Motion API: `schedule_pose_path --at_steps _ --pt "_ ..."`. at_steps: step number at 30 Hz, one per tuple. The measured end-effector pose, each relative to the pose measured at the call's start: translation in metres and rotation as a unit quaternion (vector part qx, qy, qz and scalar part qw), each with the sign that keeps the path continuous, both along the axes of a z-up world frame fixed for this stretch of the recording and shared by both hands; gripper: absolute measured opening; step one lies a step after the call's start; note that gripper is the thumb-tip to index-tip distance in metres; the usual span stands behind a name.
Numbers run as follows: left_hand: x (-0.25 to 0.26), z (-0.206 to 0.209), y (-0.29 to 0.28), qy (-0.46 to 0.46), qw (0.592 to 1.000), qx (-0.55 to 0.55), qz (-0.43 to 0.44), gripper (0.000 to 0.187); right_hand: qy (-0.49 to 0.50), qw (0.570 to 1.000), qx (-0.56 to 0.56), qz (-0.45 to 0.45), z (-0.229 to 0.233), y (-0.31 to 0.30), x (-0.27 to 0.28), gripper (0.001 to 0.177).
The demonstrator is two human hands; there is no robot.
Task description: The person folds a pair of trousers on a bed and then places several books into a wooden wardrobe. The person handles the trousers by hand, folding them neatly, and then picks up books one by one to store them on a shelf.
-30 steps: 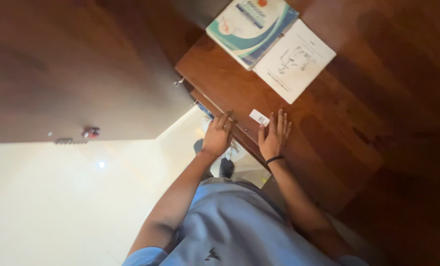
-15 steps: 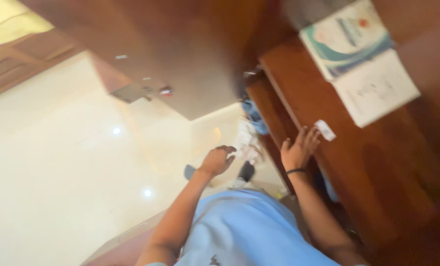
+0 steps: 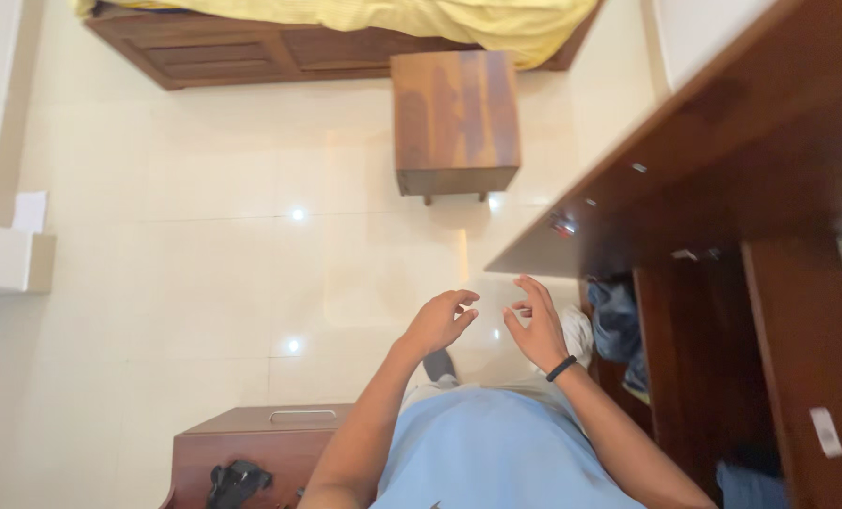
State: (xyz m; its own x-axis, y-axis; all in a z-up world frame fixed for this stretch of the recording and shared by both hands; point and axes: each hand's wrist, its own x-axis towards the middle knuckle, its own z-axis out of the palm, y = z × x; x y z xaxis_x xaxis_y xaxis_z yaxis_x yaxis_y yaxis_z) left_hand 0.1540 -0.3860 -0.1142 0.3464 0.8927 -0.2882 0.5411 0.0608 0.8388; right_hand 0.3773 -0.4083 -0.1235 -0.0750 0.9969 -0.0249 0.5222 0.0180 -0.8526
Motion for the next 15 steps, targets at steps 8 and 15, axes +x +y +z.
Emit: schedule_pose_path --at_steps 8,15 --pt "-0.075 0.014 0.012 -0.159 0.976 -0.010 0.147 0.035 0.012 0.991 -0.005 0.134 0.023 0.078 -0.109 0.050" --pt "-0.134 0.014 0.060 -0.214 0.938 0.003 0.271 0.030 0.151 0.939 -0.229 0.206 -0.024 0.173 -0.186 0.044"
